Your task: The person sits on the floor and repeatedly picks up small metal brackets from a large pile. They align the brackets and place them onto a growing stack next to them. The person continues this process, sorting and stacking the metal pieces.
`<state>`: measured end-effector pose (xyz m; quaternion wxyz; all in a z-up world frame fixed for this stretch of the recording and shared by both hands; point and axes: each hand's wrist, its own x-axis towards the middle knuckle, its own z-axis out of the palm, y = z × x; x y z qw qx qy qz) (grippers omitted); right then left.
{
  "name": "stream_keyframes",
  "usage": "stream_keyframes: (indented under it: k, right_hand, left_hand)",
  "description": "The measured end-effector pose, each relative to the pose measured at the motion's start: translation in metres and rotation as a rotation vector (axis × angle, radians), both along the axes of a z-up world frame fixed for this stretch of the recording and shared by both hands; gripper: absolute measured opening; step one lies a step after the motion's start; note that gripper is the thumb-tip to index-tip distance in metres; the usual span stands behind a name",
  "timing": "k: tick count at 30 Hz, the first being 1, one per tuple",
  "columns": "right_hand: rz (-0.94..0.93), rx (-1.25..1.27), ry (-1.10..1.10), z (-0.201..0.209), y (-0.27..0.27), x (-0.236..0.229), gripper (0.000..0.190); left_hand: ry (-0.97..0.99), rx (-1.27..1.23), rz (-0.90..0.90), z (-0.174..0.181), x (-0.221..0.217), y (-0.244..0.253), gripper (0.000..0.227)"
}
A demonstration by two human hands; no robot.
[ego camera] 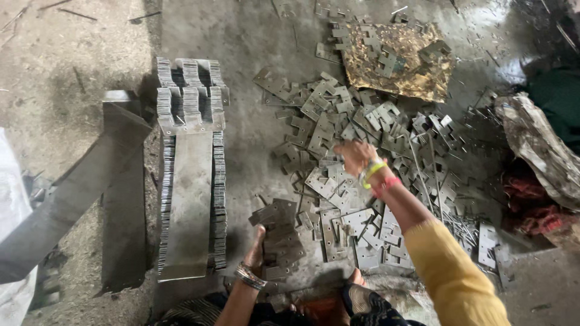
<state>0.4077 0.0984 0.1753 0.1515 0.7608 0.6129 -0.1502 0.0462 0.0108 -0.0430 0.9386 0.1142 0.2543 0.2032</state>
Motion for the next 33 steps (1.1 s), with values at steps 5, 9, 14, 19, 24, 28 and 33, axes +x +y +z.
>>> stream_keyframes:
  k: [5, 9, 14, 19, 24, 28, 33]
  right_hand:
    - [0.654, 0.616, -0.030, 0.028, -0.067, -0.047, 0.041]
    - [0.483, 0.500, -0.002, 0.012, -0.034, -0.031, 0.040]
    - [0.432, 0.177, -0.258, -0.017, 0.056, 0.006, 0.074]
    - [0.484, 0.052, -0.311, -0.016, 0.090, 0.017, 0.054]
    - [0.453, 0.051, -0.244, 0.020, 0.046, -0.007, 0.052]
    - [0.882, 0.731, -0.027, 0.037, -0.024, -0.037, 0.052]
    - [0.494, 0.290, -0.181, 0.005, 0.053, -0.009, 0.069]
  left_hand:
    - [0.106, -0.072, 0.021, 0.043, 0.008, 0.020, 0.084]
    - [-0.208, -0.122, -0.009, 0.047, 0.017, 0.031, 0.071]
    - [-0.074, 0.172, -0.018, 0.003, 0.017, 0.037, 0.060]
    - [0.024, 0.065, 0.032, -0.016, 0.009, 0.039, 0.069]
    - [-0.371, 0.030, 0.145, 0.038, 0.014, 0.037, 0.065]
    - [-0.590, -0.075, 0.108, 0.057, 0.028, 0.051, 0.062]
    - [-0.317, -0.311, 0.060, 0.000, 0.036, 0.041, 0.051]
